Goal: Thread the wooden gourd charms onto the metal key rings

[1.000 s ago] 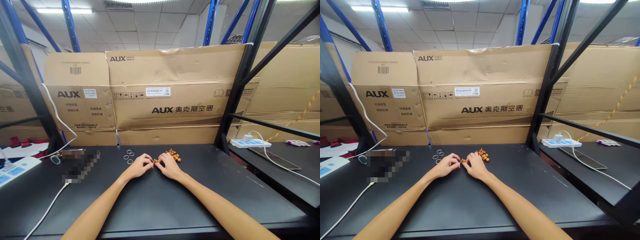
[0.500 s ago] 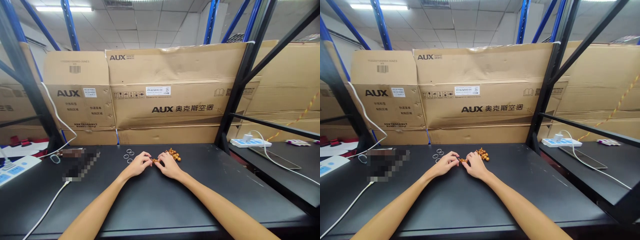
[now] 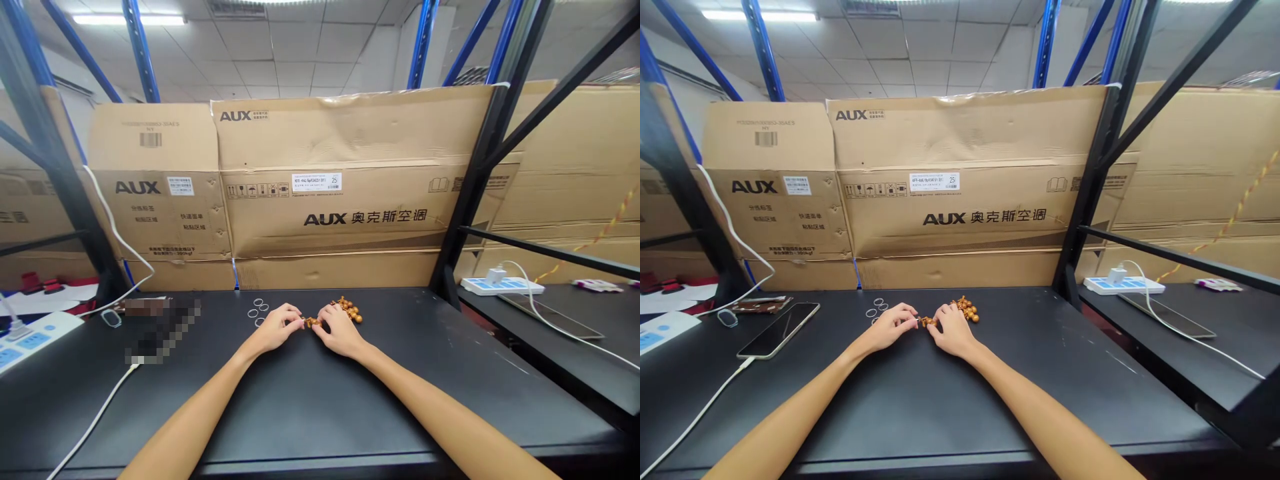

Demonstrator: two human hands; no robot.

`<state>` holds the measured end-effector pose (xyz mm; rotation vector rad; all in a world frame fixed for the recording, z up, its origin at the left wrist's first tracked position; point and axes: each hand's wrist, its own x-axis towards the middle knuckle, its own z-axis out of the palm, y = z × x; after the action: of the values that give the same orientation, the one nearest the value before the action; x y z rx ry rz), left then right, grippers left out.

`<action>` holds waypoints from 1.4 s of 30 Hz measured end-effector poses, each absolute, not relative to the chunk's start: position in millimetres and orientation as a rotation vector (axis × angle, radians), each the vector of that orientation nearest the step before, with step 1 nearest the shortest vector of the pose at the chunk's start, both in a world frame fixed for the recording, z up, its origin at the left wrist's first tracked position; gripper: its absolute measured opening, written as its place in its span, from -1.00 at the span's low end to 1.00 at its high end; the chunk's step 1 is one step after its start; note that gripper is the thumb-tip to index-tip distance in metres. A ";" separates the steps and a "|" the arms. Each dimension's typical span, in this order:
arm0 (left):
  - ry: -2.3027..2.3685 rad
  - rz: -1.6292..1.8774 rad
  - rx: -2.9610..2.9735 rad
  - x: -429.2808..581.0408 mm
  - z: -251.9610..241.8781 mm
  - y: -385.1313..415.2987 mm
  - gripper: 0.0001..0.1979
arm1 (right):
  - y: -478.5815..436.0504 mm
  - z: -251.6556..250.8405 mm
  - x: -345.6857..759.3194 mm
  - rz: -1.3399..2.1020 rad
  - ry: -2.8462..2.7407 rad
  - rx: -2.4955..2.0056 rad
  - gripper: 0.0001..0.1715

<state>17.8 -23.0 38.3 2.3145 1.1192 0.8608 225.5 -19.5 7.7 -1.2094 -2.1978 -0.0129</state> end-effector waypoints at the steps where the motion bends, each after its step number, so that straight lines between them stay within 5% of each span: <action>1: 1.124 0.847 2.317 17.0 38.4 -22.4 -0.71 | -19.0 7.3 225.6 -0.014 -2.201 -1.215 -0.86; 15: 1.233 0.794 2.710 16.2 27.8 -26.3 -0.93 | -22.0 7.9 225.8 -0.047 -2.188 -1.050 -0.92; 20: 1.179 0.637 2.875 27.6 26.2 -35.9 -0.80 | -24.8 5.1 223.7 0.037 -2.386 -1.004 -0.81; 27: 1.479 0.499 2.702 16.8 10.3 -21.4 -0.54 | -19.2 7.9 231.7 0.214 -2.467 -1.272 -0.35; 42: 1.495 0.474 2.642 9.9 9.1 -16.8 -0.44 | -14.1 1.5 234.0 0.242 -2.483 -1.257 -0.29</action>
<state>9.9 -16.8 9.1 2.6423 1.4947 0.4740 234.0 -14.1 1.5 -1.2568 -2.4831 0.2422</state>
